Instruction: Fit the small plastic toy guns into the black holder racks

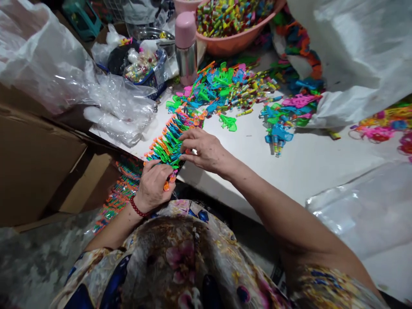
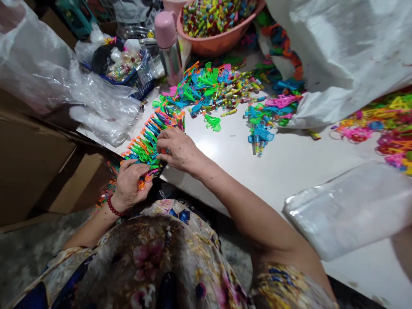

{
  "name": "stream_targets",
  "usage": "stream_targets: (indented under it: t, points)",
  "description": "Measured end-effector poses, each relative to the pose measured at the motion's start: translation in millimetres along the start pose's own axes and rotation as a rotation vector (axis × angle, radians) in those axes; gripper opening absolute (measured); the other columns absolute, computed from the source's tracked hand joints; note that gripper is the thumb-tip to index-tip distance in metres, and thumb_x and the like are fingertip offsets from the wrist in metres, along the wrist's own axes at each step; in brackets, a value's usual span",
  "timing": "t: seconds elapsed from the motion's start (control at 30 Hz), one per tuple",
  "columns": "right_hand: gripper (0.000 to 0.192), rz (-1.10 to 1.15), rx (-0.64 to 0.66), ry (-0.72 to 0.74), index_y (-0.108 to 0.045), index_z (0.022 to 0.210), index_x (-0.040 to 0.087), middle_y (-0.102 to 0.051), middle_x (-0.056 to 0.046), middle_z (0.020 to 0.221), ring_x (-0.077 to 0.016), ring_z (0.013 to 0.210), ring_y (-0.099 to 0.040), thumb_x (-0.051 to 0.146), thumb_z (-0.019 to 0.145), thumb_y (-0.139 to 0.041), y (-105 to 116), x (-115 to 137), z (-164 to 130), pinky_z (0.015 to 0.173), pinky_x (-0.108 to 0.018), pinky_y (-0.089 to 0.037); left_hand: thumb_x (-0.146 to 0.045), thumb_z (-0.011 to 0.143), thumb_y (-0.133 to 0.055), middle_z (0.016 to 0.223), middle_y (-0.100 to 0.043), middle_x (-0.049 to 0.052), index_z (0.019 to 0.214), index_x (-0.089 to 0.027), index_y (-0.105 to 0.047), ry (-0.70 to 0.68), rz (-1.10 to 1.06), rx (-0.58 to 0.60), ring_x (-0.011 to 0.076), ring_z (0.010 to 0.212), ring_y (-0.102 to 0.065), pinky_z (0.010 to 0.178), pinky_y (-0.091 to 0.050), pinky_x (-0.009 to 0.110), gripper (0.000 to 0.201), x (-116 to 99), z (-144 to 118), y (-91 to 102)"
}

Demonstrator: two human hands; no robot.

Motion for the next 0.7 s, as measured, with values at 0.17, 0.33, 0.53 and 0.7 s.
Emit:
stream_targets:
  t: [0.17, 0.33, 0.53, 0.7]
  points:
    - [0.009, -0.004, 0.02, -0.02, -0.075, 0.089, 0.024, -0.07, -0.006, 0.12, -0.0267, 0.121, -0.057, 0.032, 0.091, -0.076, 0, -4, 4, 0.115, -0.059, -0.031, -0.03, 0.098, -0.062, 0.098, -0.075, 0.007, 0.116, -0.019, -0.056, 0.036, -0.035, 0.087, 0.0219, 0.092, -0.072, 0.108, -0.047, 0.046, 0.022, 1, 6, 3.1]
    - [0.005, -0.043, 0.013, -0.047, -0.076, 0.089, 0.025, -0.073, -0.003, 0.115, -0.0272, 0.124, -0.057, 0.025, 0.086, -0.08, 0, -1, 8, 0.122, -0.068, -0.011, -0.042, 0.108, -0.039, 0.104, -0.077, 0.009, 0.109, -0.018, -0.066, 0.188, -0.18, 0.282, 0.0219, 0.099, -0.072, 0.104, -0.049, 0.04, 0.036, 3, 28, 11.8]
    - [0.007, -0.029, 0.033, -0.052, -0.077, 0.086, 0.026, -0.074, 0.001, 0.104, -0.0255, 0.124, -0.057, 0.019, 0.085, -0.078, 5, 6, 9, 0.124, -0.066, -0.003, -0.035, 0.095, -0.063, 0.096, -0.08, 0.006, 0.097, -0.019, -0.077, 0.407, -0.035, 0.466, 0.0218, 0.088, -0.073, 0.08, -0.052, 0.031, 0.022, 22, 60, 5.6]
    - [0.014, 0.008, 0.003, -0.07, -0.075, 0.091, 0.025, -0.073, -0.001, 0.115, -0.026, 0.132, -0.052, 0.015, 0.082, -0.078, 2, 4, 6, 0.125, -0.061, -0.005, -0.036, 0.094, -0.064, 0.081, -0.079, 0.01, 0.082, -0.019, -0.079, 0.401, 0.322, 0.749, 0.0276, 0.076, -0.072, 0.063, -0.043, 0.034, 0.026, 24, 74, -16.0]
Point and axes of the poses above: each hand's wrist, its own z-axis towards the middle knuckle, its own y-axis out of the back of the hand, x = y × z, the point moved 8 cm from there along z, towards the middle knuckle
